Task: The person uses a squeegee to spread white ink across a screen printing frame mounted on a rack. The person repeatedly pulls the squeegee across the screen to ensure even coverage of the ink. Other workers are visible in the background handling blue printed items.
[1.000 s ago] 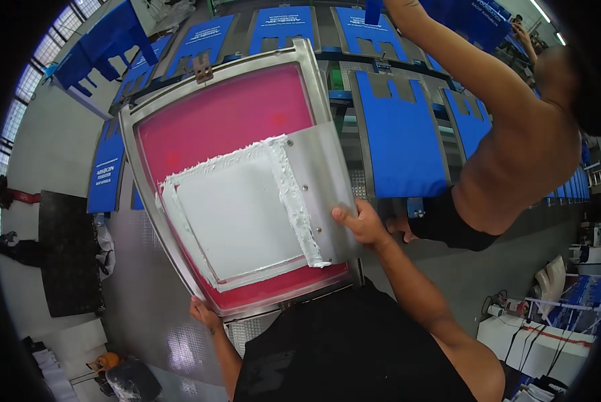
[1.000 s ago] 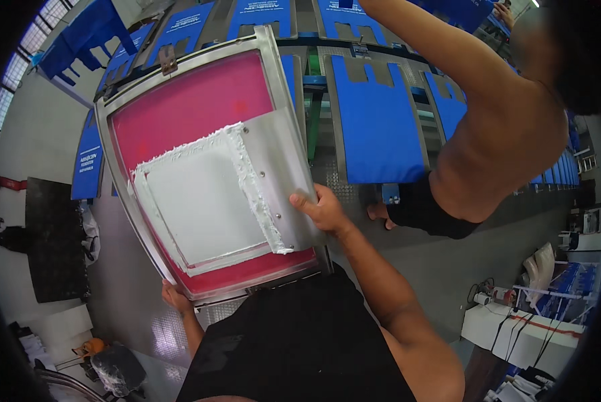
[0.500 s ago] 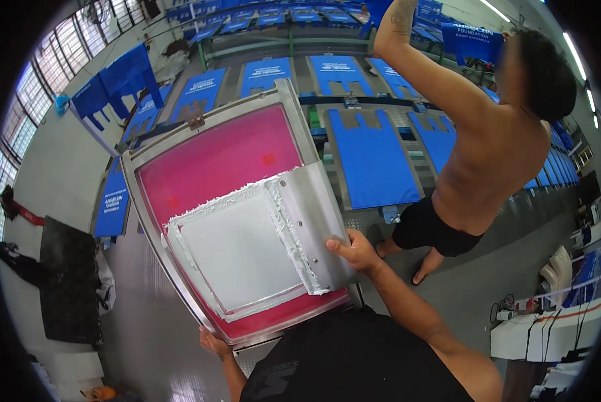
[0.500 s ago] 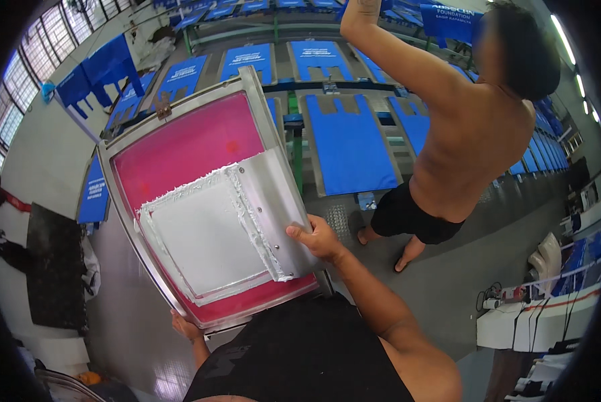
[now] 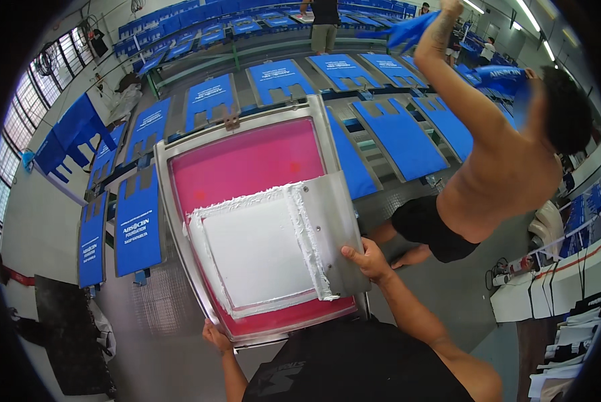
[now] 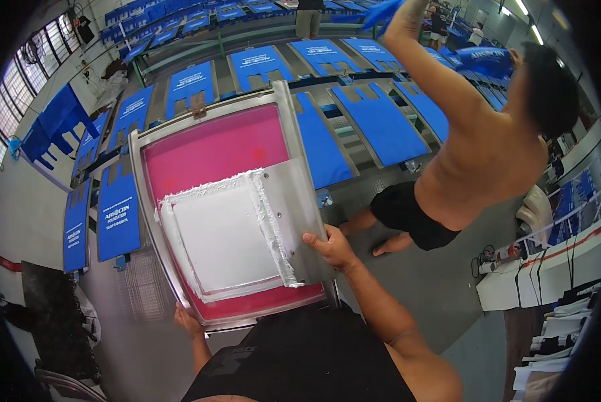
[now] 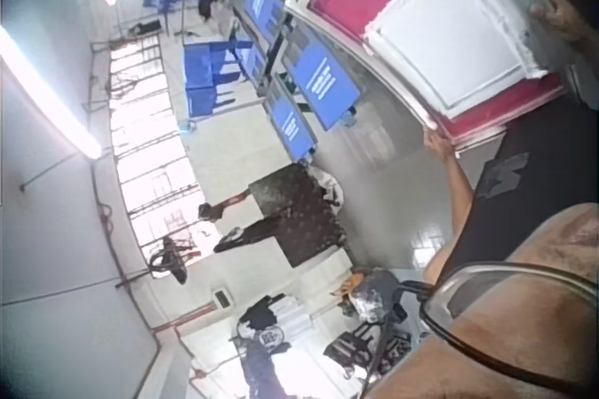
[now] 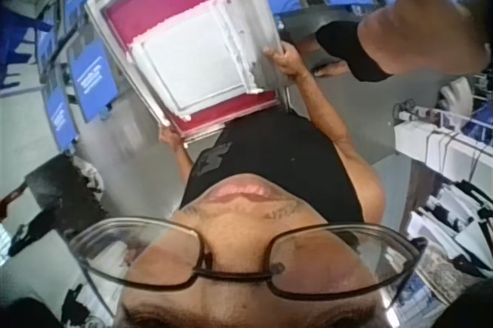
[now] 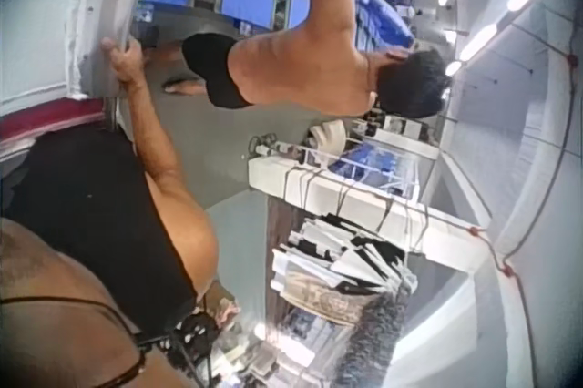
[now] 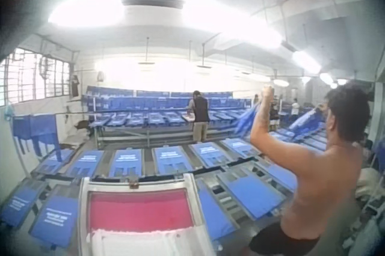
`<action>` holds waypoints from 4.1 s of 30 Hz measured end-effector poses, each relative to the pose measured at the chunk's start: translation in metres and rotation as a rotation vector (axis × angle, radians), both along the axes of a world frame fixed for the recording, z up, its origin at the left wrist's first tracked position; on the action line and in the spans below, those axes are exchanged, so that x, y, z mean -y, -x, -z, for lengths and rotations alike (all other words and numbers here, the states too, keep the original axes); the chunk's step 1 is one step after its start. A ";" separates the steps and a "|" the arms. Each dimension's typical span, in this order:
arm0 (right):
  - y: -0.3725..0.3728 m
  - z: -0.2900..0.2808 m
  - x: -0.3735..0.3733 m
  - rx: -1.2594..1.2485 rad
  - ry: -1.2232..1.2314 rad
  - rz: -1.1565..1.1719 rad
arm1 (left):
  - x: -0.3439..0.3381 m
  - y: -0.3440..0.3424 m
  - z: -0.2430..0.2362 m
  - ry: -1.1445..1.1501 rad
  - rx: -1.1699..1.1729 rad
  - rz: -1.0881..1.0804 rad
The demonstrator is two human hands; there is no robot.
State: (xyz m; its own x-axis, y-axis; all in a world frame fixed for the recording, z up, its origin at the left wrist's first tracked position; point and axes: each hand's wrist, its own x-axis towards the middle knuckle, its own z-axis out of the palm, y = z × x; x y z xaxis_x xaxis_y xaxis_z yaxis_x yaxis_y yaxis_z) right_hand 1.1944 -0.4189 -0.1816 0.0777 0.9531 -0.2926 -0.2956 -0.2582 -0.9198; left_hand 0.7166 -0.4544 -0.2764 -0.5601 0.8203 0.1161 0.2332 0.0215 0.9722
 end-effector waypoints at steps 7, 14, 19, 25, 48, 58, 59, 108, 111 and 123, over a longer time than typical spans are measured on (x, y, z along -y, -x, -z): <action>0.030 0.008 -0.001 -0.045 0.013 0.082 | -0.041 0.023 -0.023 0.068 -0.183 0.133; 0.046 -0.039 0.011 0.009 0.041 0.111 | -0.034 0.044 -0.063 0.201 -0.243 0.196; 0.049 -0.032 0.002 0.054 0.103 0.137 | -0.023 0.044 -0.071 0.384 -0.236 0.210; 0.063 -0.009 -0.030 0.104 0.073 0.151 | -0.035 0.063 -0.044 0.454 -0.176 0.177; 0.059 0.020 -0.040 0.052 0.116 0.154 | -0.036 0.058 0.004 0.362 -0.195 0.214; 0.047 0.021 -0.051 0.047 0.176 0.088 | -0.043 0.037 -0.012 0.584 -0.414 0.248; 0.049 0.019 -0.046 0.066 0.187 0.092 | -0.039 0.033 -0.018 0.645 -0.479 0.269; 0.154 0.013 0.041 1.551 -0.144 -0.276 | -0.053 -0.008 -0.053 0.073 -0.953 0.874; 0.159 0.026 0.071 1.582 -0.188 -0.171 | -0.039 -0.002 -0.041 0.011 -0.902 0.907; 0.108 -0.040 -0.174 1.792 -0.095 -0.275 | -0.287 -0.052 -0.089 0.113 -0.908 0.952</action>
State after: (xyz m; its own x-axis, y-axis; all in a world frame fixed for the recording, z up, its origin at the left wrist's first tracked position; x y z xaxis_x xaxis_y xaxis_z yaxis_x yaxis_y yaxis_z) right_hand 1.0863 -0.2451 -0.1421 0.0570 0.9983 0.0091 0.9969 -0.0564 -0.0541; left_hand 0.7684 -0.1672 -0.1874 0.4772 0.8775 0.0474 0.7661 -0.4418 0.4669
